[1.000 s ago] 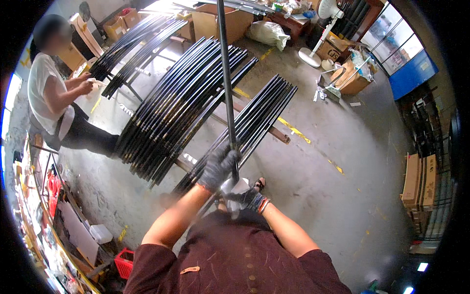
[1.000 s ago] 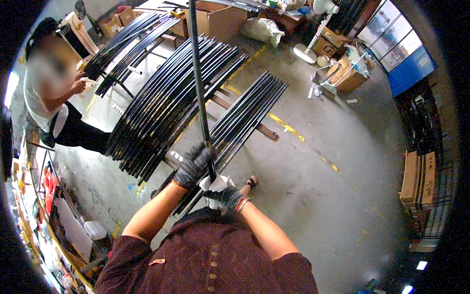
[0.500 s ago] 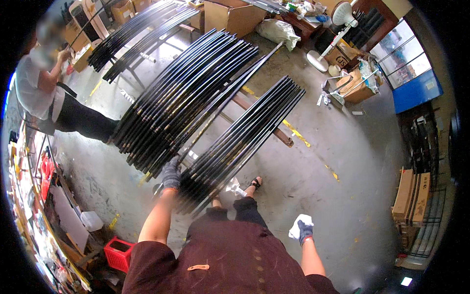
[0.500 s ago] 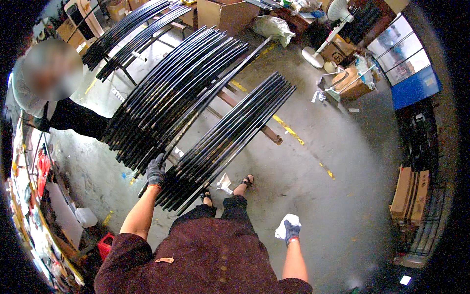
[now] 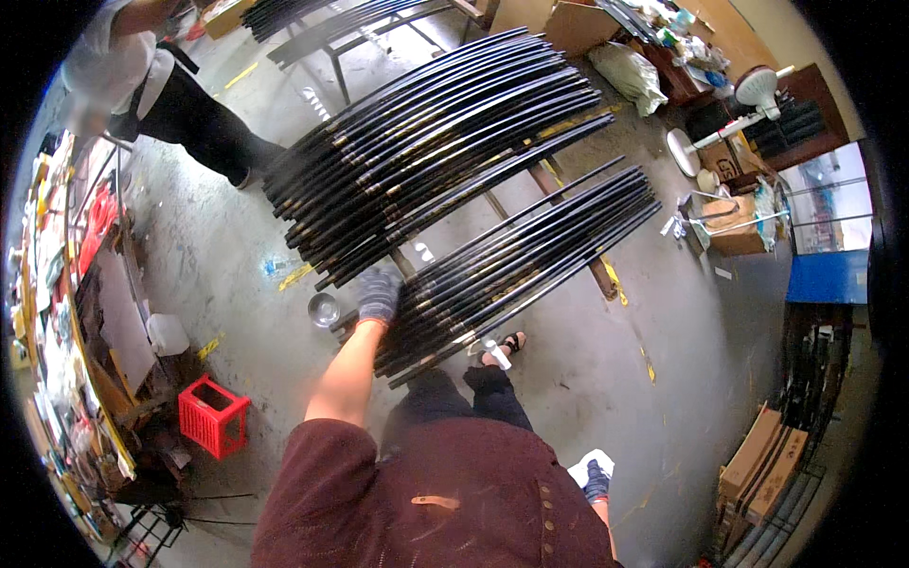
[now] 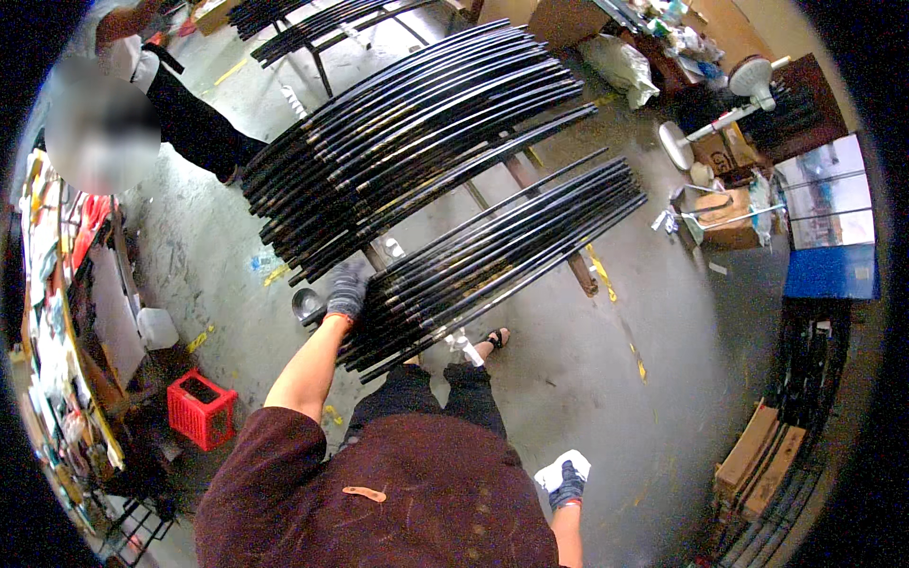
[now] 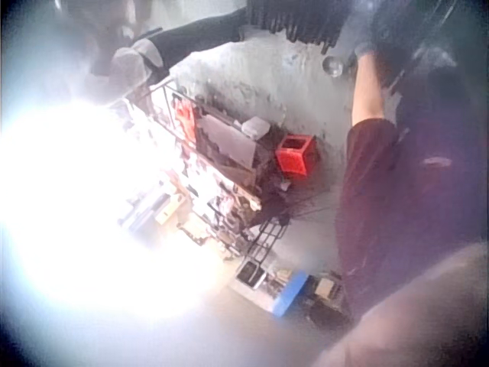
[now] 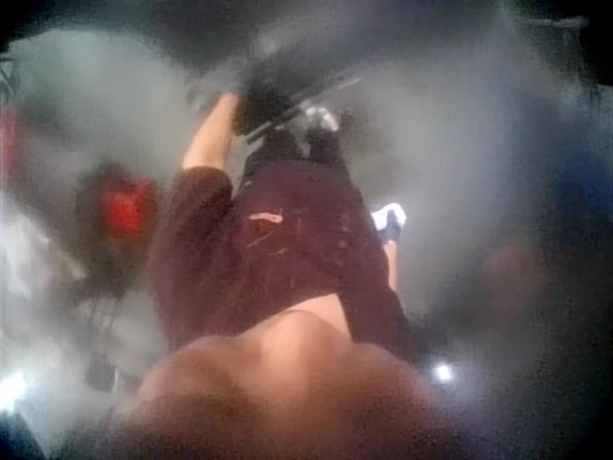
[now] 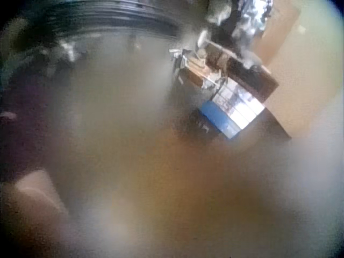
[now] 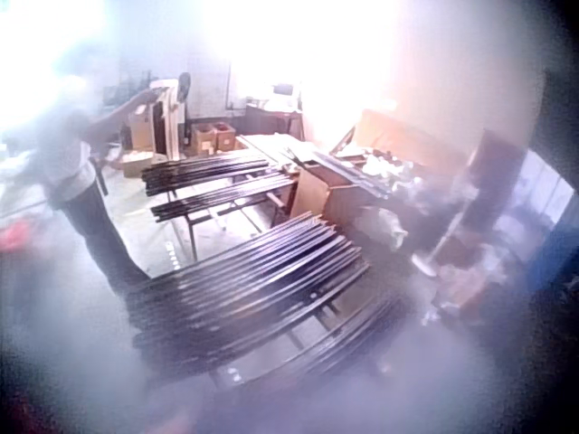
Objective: The person wipes long black metal poles one at a time with a white cloth, picking each pole up from a rack, cleaning its length, and then setting it back down.
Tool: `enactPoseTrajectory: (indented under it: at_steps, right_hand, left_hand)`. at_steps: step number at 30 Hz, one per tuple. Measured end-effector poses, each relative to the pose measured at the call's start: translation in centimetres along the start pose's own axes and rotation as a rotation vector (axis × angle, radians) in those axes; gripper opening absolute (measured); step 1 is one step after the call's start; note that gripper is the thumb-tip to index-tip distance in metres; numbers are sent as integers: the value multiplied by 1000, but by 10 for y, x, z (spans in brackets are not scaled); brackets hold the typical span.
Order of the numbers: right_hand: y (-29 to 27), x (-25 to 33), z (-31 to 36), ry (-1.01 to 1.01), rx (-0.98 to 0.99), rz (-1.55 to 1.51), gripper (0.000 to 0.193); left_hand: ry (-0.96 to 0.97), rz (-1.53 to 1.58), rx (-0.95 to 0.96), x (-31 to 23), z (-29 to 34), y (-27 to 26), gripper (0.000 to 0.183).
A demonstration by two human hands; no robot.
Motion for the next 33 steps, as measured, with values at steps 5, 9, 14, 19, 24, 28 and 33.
enactPoseTrajectory:
  at_steps: [5, 9, 14, 19, 24, 28, 33]
  right_hand:
    - [-1, -9, -8, -8, -30, 21, 8]
    - [-1, -28, -40, 125, -89, -274, 38]
    - [33, 39, -49, -184, 93, -529, 17]
    - [44, 28, -89, -144, 70, -547, 44]
    - [104, 122, -87, -290, 123, -546, 38]
    - [187, 202, -85, -564, 287, 58, 41]
    - [276, 285, -42, -304, 390, -944, 27]
  left_hand:
    - [-417, 9, -76, 69, -18, -34, 43]
    - [-481, -17, 69, 94, -22, -29, 40]
    - [-462, -49, 138, 101, -21, -17, 39]
    - [-125, -239, -8, 94, -8, -31, 29]
    - [149, 84, 159, 79, 19, -89, 20]
    - [417, 126, 152, -37, 52, -154, 17]
    - [765, -29, 178, -173, 107, -163, 10]
Point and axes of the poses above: each hand's wrist, its own z-axis away from the middle knuckle, its own y-axis out of the palm, x = y × z, the point moved 2 cm from there along -z, towards the middle knuckle, and after that the axes turned 12 degrees about -y, right-handed, at the moved point
